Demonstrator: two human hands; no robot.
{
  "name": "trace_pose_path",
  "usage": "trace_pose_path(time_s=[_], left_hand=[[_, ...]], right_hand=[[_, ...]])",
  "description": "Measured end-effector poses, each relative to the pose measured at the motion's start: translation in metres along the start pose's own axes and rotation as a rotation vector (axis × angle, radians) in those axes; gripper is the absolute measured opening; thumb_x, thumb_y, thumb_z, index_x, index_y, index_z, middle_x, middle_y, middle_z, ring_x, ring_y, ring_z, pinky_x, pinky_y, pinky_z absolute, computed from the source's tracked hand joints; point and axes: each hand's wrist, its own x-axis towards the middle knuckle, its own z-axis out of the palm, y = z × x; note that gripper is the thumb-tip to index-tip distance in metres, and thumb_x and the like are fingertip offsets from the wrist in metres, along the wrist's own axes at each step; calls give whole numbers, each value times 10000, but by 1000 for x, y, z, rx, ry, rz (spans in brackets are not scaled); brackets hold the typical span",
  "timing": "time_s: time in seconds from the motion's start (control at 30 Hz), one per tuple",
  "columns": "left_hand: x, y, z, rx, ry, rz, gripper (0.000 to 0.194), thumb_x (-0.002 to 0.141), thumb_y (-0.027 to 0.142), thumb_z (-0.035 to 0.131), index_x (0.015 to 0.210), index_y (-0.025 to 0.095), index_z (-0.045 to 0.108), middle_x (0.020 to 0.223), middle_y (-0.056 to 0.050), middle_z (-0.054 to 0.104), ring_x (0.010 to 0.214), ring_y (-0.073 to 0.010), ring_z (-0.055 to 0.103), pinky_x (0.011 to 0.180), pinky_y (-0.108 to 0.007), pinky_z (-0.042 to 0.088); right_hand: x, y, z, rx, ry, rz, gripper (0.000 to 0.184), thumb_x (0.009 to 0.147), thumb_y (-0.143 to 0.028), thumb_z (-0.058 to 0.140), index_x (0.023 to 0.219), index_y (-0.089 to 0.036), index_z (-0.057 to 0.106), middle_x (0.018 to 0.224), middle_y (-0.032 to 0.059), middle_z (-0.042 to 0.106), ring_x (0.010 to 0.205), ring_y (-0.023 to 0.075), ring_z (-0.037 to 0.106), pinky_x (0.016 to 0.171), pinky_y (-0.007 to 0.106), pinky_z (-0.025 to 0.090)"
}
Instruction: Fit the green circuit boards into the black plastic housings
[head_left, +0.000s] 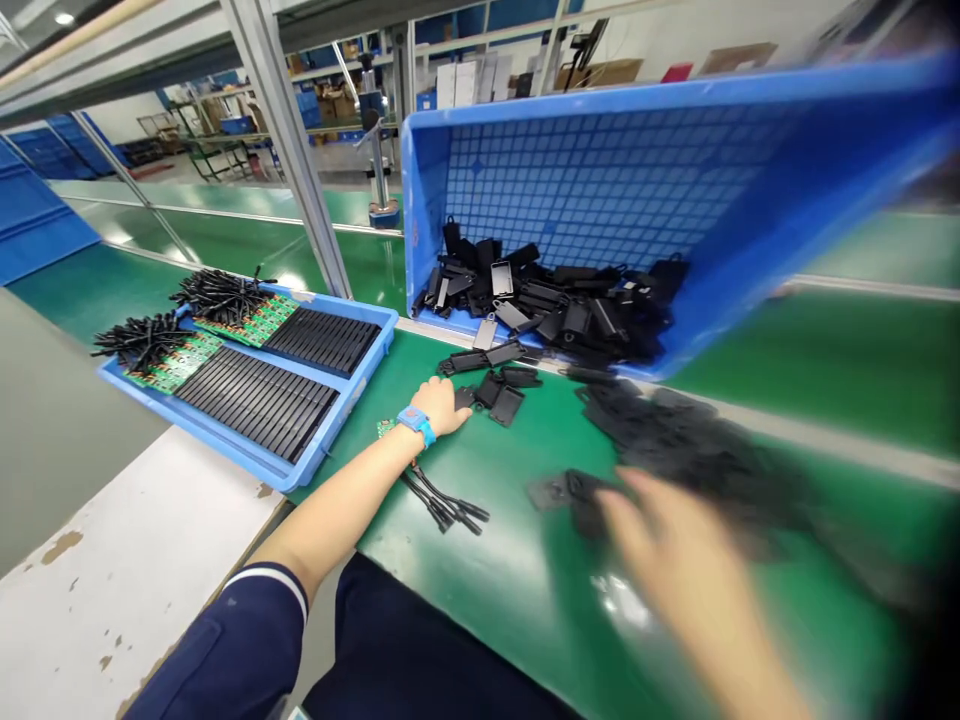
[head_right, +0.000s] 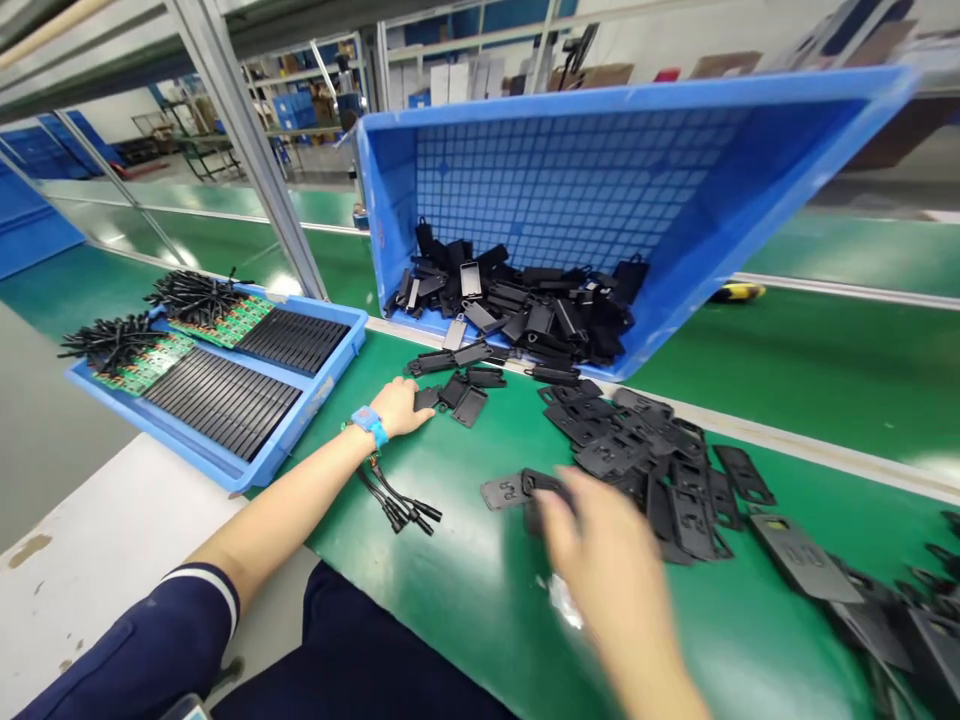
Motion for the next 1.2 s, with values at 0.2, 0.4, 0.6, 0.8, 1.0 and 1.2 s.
trace_pose_path(time_s=[0.2, 0.4, 0.6, 0.8, 1.0, 1.2], left_hand=[[-4, -10, -38, -172, 35, 2, 371, 886, 347, 330, 988, 81, 568, 982, -37, 561, 925, -212, 554, 794, -363, 453], [-71, -30, -71, -593, 117, -33, 403, 846, 368, 378, 1151, 110, 426, 971, -113, 597, 852, -194, 595, 646, -312, 520], [-116, -41, -33, -1542, -110, -227, 363, 793, 178, 439, 1152, 186, 387, 1037, -94, 582, 932, -204, 588, 817, -443, 476], [-108, -19, -5, -1788, -191, -310, 347, 827, 410, 438, 1063, 158, 466, 1058, -126, 573, 889, -215, 602, 840, -425, 447], [-113, 10, -2, -1887, -357, -194, 444, 844, 504, 329, 1063, 145, 472, 1058, -132, 566, 869, -225, 606, 806, -419, 440], [-120, 23, 5, -1821, -373, -146, 392, 856, 446, 359, 1126, 164, 394, 1107, -154, 547, 958, -263, 583, 815, -422, 421]], right_hand=[[-14, -84, 143, -239, -402, -342, 98, 757, -246, 559, 758, -175, 628, 807, 120, 608, 834, 284, 538, 731, 380, 379], [-14, -52, 115, -231, -381, -102, 94, 682, -181, 581, 602, -189, 533, 645, 86, 590, 643, 249, 553, 569, 321, 362], [-12, -21, 82, 11, -400, 123, 139, 647, -306, 606, 604, -208, 518, 543, -8, 581, 511, 163, 534, 487, 258, 390], [-17, -18, 74, 277, -253, 229, 283, 631, -442, 614, 690, -165, 595, 628, 41, 622, 578, 182, 560, 549, 292, 453], [-28, -27, 57, 329, -213, 170, 242, 612, -429, 667, 649, -193, 629, 683, 41, 630, 635, 192, 563, 602, 282, 463], [-35, -25, 61, 261, -198, 88, 191, 676, -408, 643, 661, -218, 639, 716, 29, 636, 647, 180, 568, 606, 252, 458]])
